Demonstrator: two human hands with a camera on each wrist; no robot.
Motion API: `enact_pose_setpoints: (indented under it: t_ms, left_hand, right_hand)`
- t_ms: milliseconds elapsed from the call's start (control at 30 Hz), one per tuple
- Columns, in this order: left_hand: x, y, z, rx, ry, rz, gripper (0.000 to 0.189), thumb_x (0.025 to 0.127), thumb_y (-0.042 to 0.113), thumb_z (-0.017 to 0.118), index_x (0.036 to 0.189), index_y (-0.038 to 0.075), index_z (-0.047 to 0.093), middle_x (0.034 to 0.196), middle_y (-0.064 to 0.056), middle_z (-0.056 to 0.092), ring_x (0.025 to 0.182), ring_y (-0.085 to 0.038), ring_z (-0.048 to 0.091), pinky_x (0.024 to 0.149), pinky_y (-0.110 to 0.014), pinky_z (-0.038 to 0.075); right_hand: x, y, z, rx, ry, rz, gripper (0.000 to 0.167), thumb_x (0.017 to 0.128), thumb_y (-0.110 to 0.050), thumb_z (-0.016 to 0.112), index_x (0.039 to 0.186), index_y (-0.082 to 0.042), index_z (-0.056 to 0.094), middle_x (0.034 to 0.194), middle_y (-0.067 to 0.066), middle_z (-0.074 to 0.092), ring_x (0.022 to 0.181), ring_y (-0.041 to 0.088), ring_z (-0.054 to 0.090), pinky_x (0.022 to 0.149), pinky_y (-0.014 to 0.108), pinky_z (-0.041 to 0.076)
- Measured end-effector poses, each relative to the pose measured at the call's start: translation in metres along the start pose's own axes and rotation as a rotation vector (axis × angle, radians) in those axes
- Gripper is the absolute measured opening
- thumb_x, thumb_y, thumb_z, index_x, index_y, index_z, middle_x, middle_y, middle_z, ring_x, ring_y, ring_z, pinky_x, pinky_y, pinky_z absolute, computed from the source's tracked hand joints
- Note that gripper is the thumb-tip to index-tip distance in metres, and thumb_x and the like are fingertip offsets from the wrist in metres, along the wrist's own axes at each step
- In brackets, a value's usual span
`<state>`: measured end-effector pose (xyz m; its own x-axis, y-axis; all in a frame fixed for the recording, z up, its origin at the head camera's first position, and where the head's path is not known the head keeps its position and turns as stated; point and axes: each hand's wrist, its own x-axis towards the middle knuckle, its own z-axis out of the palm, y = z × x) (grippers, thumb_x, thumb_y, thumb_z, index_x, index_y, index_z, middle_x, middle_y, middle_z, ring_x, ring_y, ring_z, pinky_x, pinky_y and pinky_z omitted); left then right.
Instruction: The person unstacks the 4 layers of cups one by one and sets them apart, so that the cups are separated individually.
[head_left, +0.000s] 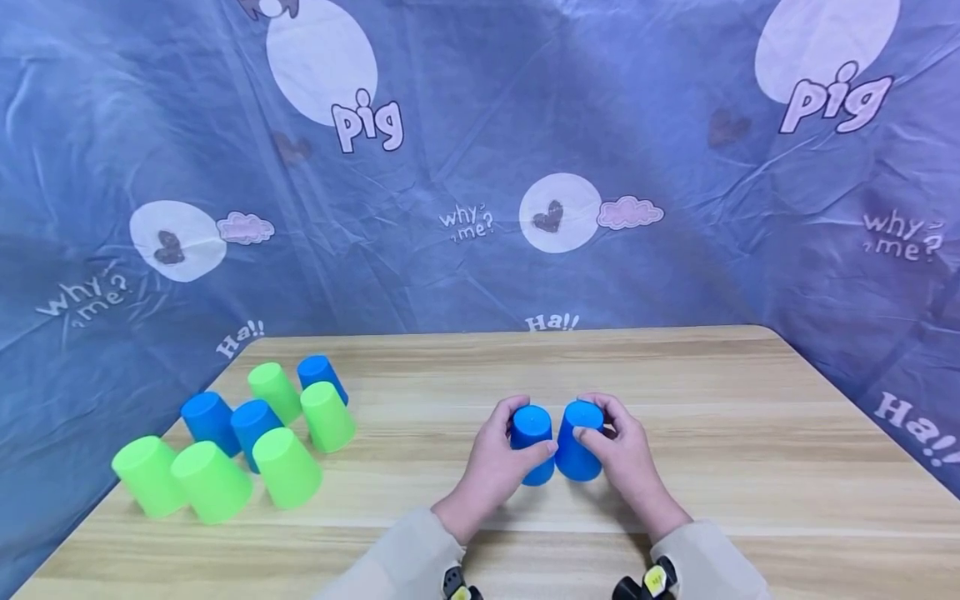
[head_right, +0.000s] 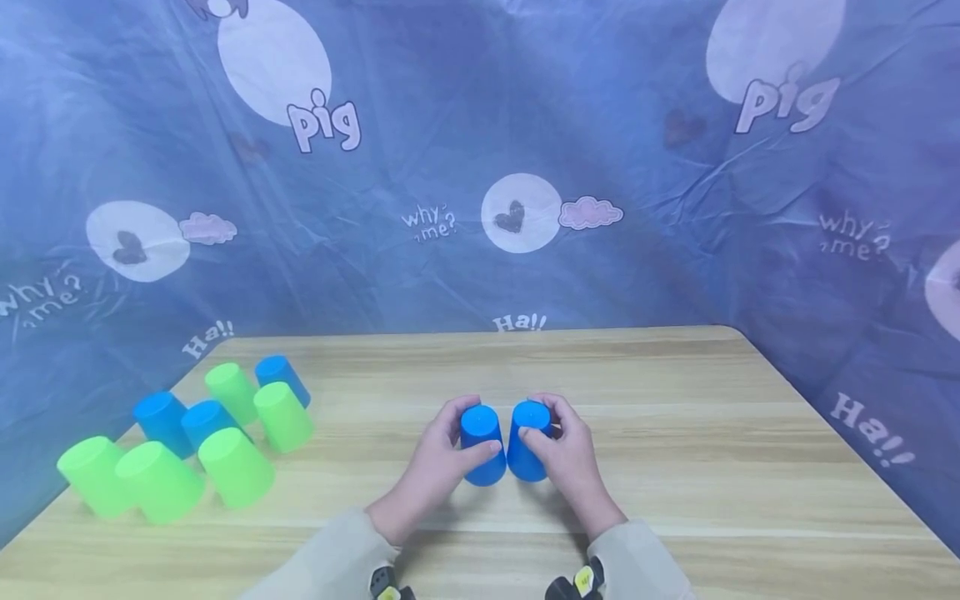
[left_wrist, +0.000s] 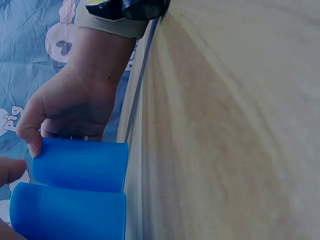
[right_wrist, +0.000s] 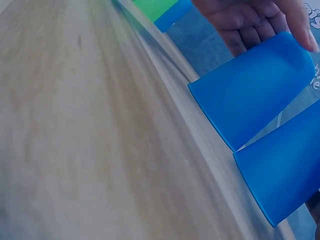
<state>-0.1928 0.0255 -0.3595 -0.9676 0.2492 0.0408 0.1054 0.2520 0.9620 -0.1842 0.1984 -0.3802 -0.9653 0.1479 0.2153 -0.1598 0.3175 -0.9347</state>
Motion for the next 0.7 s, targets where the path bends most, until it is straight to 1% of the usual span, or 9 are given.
enact_pose_setpoints:
  t_ms: [167,267,433,600,700]
  left_hand:
    - [0.0033,-0.0011,0.0024,0.027,0.020,0.023,0.055,0.085,0.023,0.068,0.134,0.016,0.044,0.132,-0.011,0.050,0.121,-0.037,0.047,0.094,-0.060,0.042]
    - [0.0051,-0.0017,0.0023,0.037,0.014,0.036,0.053,0.086,0.022,0.066,0.134,0.015,0.044,0.133,-0.011,0.049,0.122,-0.036,0.046,0.095,-0.059,0.041]
    - [0.0067,-0.0023,0.0016,0.042,0.005,0.040,0.052,0.087,0.022,0.065,0.134,0.016,0.044,0.133,-0.011,0.050,0.122,-0.036,0.047,0.095,-0.059,0.041]
    - [0.0023,-0.0027,-0.0015,0.050,-0.003,0.057,0.053,0.086,0.022,0.066,0.134,0.017,0.045,0.134,-0.010,0.049,0.123,-0.035,0.046,0.096,-0.058,0.041]
    - [-0.0026,-0.0024,-0.0067,0.050,-0.006,0.084,0.052,0.086,0.022,0.067,0.133,0.017,0.045,0.134,-0.009,0.049,0.124,-0.034,0.045,0.097,-0.056,0.040]
  right_hand:
    - [0.0001,-0.0004,0.0000,0.002,0.008,0.009,0.039,0.088,-0.010,0.057,0.125,-0.004,0.048,0.126,0.018,0.051,0.114,0.034,0.048,0.097,0.057,0.040]
    - [0.0006,-0.0003,0.0001,0.002,0.008,0.014,0.039,0.088,-0.011,0.056,0.126,-0.005,0.048,0.126,0.018,0.051,0.114,0.033,0.048,0.097,0.056,0.040]
    - [0.0014,0.0002,-0.0003,0.001,0.005,0.016,0.039,0.089,-0.012,0.055,0.126,-0.005,0.047,0.127,0.017,0.050,0.115,0.033,0.047,0.098,0.056,0.040]
    - [0.0011,0.0005,0.0000,-0.004,0.006,0.018,0.039,0.089,-0.012,0.055,0.127,-0.005,0.046,0.128,0.018,0.050,0.115,0.034,0.047,0.097,0.057,0.040]
    - [0.0011,0.0002,0.0008,-0.007,0.009,0.021,0.039,0.089,-0.011,0.055,0.126,-0.005,0.047,0.127,0.018,0.050,0.115,0.034,0.047,0.097,0.057,0.040]
